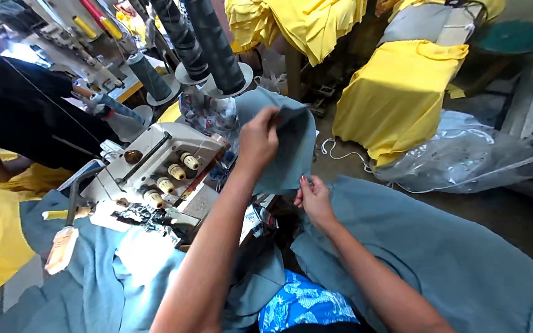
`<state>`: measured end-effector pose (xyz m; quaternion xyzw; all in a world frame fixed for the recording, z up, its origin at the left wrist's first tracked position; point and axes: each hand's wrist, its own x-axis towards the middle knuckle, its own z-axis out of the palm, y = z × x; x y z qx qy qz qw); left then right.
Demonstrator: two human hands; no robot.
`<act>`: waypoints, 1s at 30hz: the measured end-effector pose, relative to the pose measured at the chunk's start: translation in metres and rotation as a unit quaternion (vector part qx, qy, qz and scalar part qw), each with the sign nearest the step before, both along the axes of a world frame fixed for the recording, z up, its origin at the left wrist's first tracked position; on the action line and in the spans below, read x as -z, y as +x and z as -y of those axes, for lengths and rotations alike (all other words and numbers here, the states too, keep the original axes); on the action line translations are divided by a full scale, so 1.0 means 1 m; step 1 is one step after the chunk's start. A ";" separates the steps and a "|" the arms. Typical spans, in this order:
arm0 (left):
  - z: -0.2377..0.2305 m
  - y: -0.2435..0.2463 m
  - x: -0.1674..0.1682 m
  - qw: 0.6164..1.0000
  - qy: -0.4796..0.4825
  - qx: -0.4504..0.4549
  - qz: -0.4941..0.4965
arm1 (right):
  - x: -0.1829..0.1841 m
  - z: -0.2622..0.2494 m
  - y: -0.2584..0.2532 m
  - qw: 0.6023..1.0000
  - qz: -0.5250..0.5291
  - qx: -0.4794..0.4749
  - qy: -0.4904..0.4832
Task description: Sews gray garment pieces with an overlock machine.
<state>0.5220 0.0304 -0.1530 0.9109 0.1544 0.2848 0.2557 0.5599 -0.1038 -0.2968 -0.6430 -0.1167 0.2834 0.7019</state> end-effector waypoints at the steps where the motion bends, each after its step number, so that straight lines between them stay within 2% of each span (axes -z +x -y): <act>1: 0.003 0.002 -0.015 0.996 0.071 0.028 0.035 | -0.002 0.004 0.000 0.999 0.045 0.015 -0.023; 3: 0.019 -0.005 -0.035 0.977 0.183 0.082 0.079 | -0.008 0.022 -0.001 0.972 0.227 0.067 -0.017; 4: 0.031 -0.017 -0.039 0.969 0.208 0.106 0.087 | -0.015 0.034 -0.002 0.938 0.329 0.107 0.016; 6: 0.059 -0.057 -0.031 0.962 0.205 0.156 0.089 | -0.039 0.060 -0.007 0.863 0.473 0.147 0.100; 8: 0.085 -0.107 -0.011 0.964 0.160 0.180 0.111 | -0.070 0.084 -0.021 0.824 0.545 0.091 0.127; 11: 0.109 -0.185 0.005 0.973 0.081 0.138 0.164 | -0.092 0.097 -0.057 0.799 0.566 -0.100 0.176; 14: 0.127 -0.264 -0.004 0.976 0.017 0.015 0.216 | -0.093 0.079 -0.098 0.747 0.530 -0.282 0.287; 16: 0.137 -0.309 -0.020 0.970 0.014 -0.076 0.231 | -0.098 0.068 -0.133 0.728 0.475 -0.354 0.346; 18: 0.140 -0.354 -0.040 0.974 0.044 -0.124 0.185 | -0.106 0.060 -0.167 0.718 0.411 -0.397 0.396; 20: 0.133 -0.387 -0.051 0.972 0.069 -0.168 0.150 | -0.108 0.051 -0.194 0.720 0.366 -0.417 0.417; 22: 0.108 -0.398 -0.050 0.965 0.096 -0.226 0.096 | -0.098 0.037 -0.213 0.747 0.343 -0.421 0.382; 26: 0.037 -0.366 -0.011 0.947 0.119 -0.298 -0.021 | -0.050 0.007 -0.226 0.847 0.235 -0.427 0.213; 28: 0.011 -0.344 0.012 0.946 0.088 -0.309 -0.049 | -0.028 -0.006 -0.222 0.872 0.307 -0.358 0.133; 30: -0.009 -0.327 0.028 0.950 0.072 -0.300 -0.048 | -0.011 -0.021 -0.214 0.869 0.397 -0.278 0.100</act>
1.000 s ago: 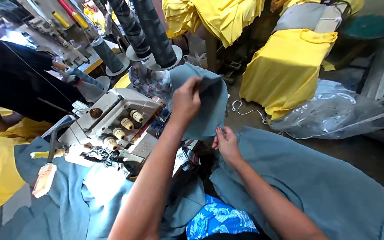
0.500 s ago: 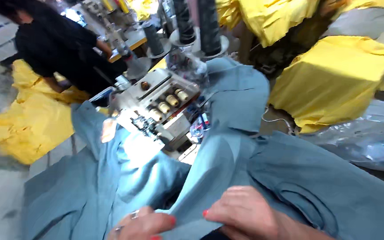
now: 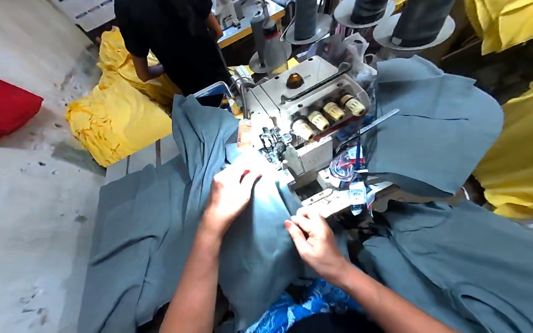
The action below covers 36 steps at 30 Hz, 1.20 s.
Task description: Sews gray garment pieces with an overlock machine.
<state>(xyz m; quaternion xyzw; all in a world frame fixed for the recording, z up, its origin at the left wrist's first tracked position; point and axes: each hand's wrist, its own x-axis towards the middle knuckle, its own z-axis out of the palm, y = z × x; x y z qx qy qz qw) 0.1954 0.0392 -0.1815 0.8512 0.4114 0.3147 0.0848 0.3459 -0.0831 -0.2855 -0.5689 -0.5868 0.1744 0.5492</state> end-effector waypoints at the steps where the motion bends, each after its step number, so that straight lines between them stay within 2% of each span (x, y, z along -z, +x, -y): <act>1: -0.008 0.006 0.005 1.000 -0.012 0.008 -0.001 | 0.005 -0.007 0.005 1.000 0.013 0.014 0.007; 6: -0.032 0.013 0.025 0.996 -0.060 0.062 0.001 | 0.017 -0.018 0.018 1.000 -0.002 -0.011 -0.008; 12: -0.027 0.009 0.023 0.994 -0.068 0.085 -0.013 | 0.017 -0.006 0.012 1.000 -0.022 -0.020 -0.001; 17: -0.021 0.012 0.031 0.997 -0.029 0.072 -0.020 | 0.014 -0.002 0.009 0.999 -0.031 -0.016 -0.001; 21: 0.007 0.025 0.030 0.990 0.077 0.002 -0.115 | 0.009 -0.001 0.009 1.000 -0.025 -0.005 0.007; 24: 0.033 0.034 0.037 0.988 0.015 -0.014 -0.154 | 0.004 -0.001 0.011 1.000 -0.020 0.008 0.018; 31: 0.029 0.045 0.048 0.997 0.004 -0.015 -0.079 | -0.002 -0.012 0.019 0.999 -0.024 0.034 0.033; 36: 0.015 0.044 0.041 0.996 -0.028 -0.027 -0.076 | -0.003 -0.026 0.025 0.999 -0.012 0.040 0.025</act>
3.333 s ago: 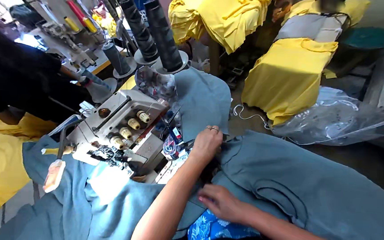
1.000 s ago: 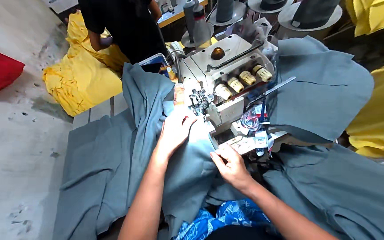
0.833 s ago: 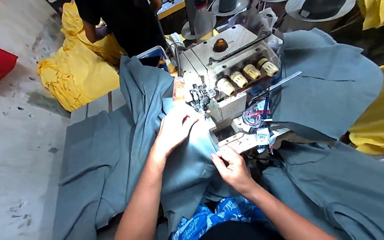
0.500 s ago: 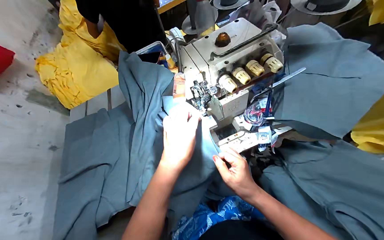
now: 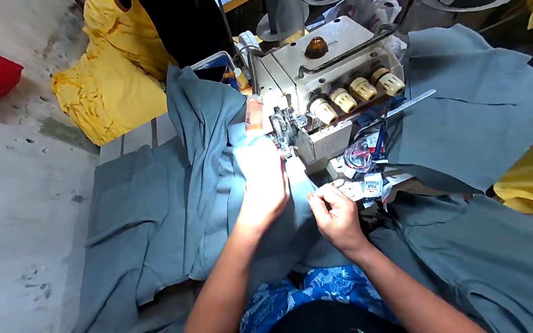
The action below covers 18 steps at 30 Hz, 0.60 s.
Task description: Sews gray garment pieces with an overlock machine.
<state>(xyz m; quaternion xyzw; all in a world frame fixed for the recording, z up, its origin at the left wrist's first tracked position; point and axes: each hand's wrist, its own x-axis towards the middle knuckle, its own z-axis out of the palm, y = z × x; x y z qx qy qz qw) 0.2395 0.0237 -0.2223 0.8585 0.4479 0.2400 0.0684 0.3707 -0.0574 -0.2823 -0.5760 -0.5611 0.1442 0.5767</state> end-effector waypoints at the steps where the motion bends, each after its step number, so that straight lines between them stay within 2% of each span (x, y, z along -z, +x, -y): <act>1: -0.008 -0.004 0.001 1.000 0.002 0.016 0.018 | -0.001 -0.005 0.003 1.000 0.004 -0.003 -0.007; 4: -0.023 -0.024 0.001 0.995 -0.031 0.001 0.092 | -0.006 -0.021 0.013 0.999 0.006 -0.040 -0.030; 6: -0.009 -0.048 0.003 0.985 -0.029 -0.085 0.150 | -0.008 -0.028 0.021 0.996 -0.004 -0.078 -0.046; 8: 0.019 -0.087 0.023 0.957 0.059 -0.202 0.199 | -0.009 -0.032 0.027 0.992 -0.027 -0.115 -0.047; 10: 0.063 -0.135 0.051 0.917 0.108 -0.335 0.186 | -0.007 -0.032 0.032 0.987 -0.053 -0.146 -0.046; 12: 0.114 -0.170 0.069 0.897 0.033 -0.417 0.144 | -0.005 -0.031 0.033 0.983 -0.073 -0.161 -0.048; 13: 0.133 -0.178 0.076 0.891 -0.022 -0.430 0.142 | -0.004 -0.031 0.033 0.982 -0.084 -0.164 -0.049; 15: 0.155 -0.184 0.081 0.875 -0.088 -0.427 0.208 | -0.003 -0.031 0.031 0.978 -0.110 -0.169 -0.053; 16: 0.157 -0.185 0.071 0.851 -0.124 -0.428 0.277 | -0.004 -0.031 0.031 0.975 -0.127 -0.173 -0.053; 18: 0.145 -0.196 0.029 0.799 -0.157 -0.447 0.369 | -0.006 -0.030 0.028 0.970 -0.156 -0.179 -0.058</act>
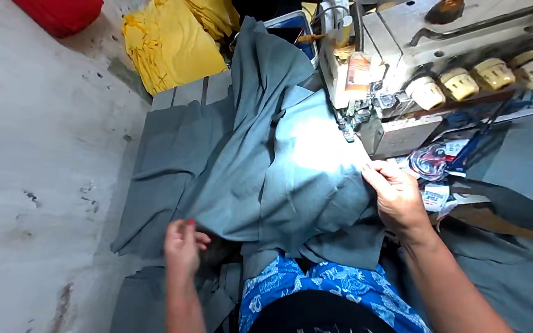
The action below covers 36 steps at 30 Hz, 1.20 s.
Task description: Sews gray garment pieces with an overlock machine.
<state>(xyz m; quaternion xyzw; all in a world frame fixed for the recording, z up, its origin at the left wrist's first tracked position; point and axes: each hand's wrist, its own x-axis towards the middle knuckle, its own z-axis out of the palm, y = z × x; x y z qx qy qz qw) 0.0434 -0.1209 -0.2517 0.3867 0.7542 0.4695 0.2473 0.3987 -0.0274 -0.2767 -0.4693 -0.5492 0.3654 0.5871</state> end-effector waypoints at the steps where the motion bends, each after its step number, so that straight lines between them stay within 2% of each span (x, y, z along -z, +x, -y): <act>1: -0.012 -0.013 -0.022 1.000 0.023 -0.021 -0.002 | -0.002 0.002 -0.002 1.000 -0.010 -0.006 -0.003; 5: -0.097 -0.087 -0.088 0.985 0.150 -0.046 -0.077 | -0.006 0.021 -0.018 0.996 -0.079 -0.028 -0.010; 7: -0.145 -0.076 -0.114 0.977 0.183 -0.042 -0.098 | -0.003 0.031 -0.028 0.993 -0.107 -0.032 -0.029; 9: -0.162 -0.028 -0.123 0.965 0.201 0.039 -0.165 | 0.002 0.039 -0.033 0.992 -0.108 -0.039 -0.058; 11: -0.138 0.041 -0.098 0.907 0.224 0.187 -0.304 | 0.008 0.045 -0.032 0.990 -0.092 -0.037 -0.099; 13: -0.094 0.107 -0.033 0.832 0.245 0.307 -0.391 | 0.012 0.049 -0.027 0.990 -0.046 -0.027 -0.131; 14: -0.073 0.132 0.003 0.808 0.255 0.330 -0.416 | 0.014 0.050 -0.024 0.990 -0.006 -0.023 -0.139; 15: -0.059 0.148 0.031 0.807 0.252 0.341 -0.410 | 0.015 0.051 -0.020 0.988 0.030 -0.023 -0.149; 16: -0.050 0.155 0.053 0.823 0.240 0.337 -0.389 | 0.014 0.051 -0.016 0.984 0.054 -0.031 -0.165; 18: -0.045 0.160 0.073 0.865 0.228 0.292 -0.337 | 0.005 0.050 -0.009 0.970 0.059 -0.069 -0.224; 21: -0.041 0.159 0.058 0.896 0.206 0.266 -0.288 | -0.004 0.050 -0.009 0.951 -0.034 -0.105 -0.288; 24: -0.035 0.157 0.044 0.896 0.192 0.327 -0.232 | -0.007 0.059 -0.017 0.960 -0.103 -0.093 -0.244; 28: -0.033 0.158 0.051 0.899 0.200 0.314 -0.232 | -0.010 0.072 -0.025 0.968 -0.116 -0.067 -0.211; 30: -0.033 0.159 0.039 0.923 0.166 0.299 -0.176 | -0.009 0.071 -0.024 0.967 -0.115 -0.064 -0.216; 32: -0.036 0.152 0.012 0.941 0.132 0.289 -0.118 | -0.006 0.069 -0.022 0.969 -0.105 -0.059 -0.217; 34: -0.041 0.142 -0.020 0.925 0.179 0.311 -0.123 | -0.006 0.069 -0.022 0.978 -0.091 -0.035 -0.185; 36: -0.039 0.137 -0.051 0.883 0.223 0.379 -0.165 | -0.007 0.074 -0.024 0.990 -0.062 0.000 -0.123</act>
